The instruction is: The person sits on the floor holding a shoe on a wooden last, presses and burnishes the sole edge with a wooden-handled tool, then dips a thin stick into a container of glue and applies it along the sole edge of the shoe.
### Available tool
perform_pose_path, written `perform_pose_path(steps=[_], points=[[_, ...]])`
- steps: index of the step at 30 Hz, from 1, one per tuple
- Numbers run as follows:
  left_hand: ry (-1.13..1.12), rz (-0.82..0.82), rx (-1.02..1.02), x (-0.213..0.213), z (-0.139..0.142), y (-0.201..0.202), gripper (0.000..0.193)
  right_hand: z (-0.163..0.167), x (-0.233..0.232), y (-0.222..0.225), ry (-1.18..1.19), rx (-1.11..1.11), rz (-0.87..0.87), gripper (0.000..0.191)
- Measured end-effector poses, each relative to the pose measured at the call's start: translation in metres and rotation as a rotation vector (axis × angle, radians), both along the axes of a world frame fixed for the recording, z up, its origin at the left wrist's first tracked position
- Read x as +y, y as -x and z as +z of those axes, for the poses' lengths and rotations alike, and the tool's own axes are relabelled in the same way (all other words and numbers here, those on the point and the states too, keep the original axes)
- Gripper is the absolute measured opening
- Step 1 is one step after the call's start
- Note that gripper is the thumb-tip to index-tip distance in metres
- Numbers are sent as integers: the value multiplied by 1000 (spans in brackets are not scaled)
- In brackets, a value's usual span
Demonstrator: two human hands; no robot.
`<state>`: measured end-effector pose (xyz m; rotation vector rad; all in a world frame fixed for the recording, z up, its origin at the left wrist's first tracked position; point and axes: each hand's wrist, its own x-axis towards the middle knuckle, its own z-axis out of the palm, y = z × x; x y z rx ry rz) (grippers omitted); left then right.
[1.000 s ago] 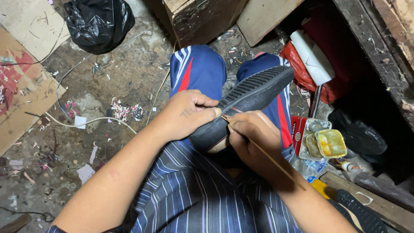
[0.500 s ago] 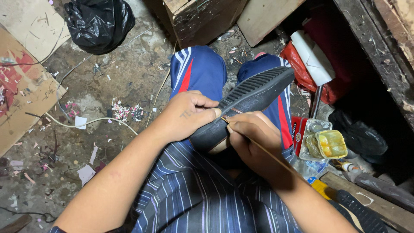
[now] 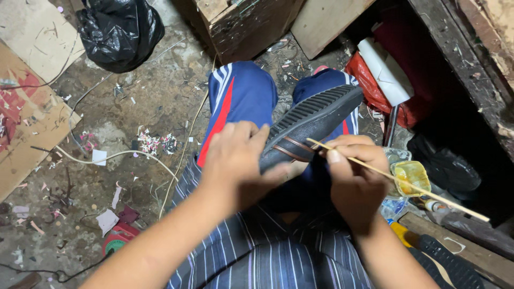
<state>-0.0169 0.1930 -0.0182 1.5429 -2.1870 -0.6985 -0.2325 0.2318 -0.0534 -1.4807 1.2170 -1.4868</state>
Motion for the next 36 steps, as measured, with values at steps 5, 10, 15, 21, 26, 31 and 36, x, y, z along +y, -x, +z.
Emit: perform_pose_path(steps=[5,10,15,21,26,31,36], points=[[9,-68,-77,5,9,21,116,-4,1,17,-66,-81,-114,15],[-83,-42,-17,-11,3,15,104,2,-4,23,-78,-102,-164,10],[-118,-33,25,-5,3,13,92,15,-3,23,-50,48,-77,14],[-3,-69,83,3,7,14,87,22,-4,26,52,89,-42,19],[-130,-83,90,-3,6,16,78,23,-25,35,160,272,-137,14],[-466,-36,446,-33,-7,7,34,19,-60,44,91,173,-221,8],[-677,-63,524,-63,-29,3,26,3,-83,36,51,-26,-194,13]])
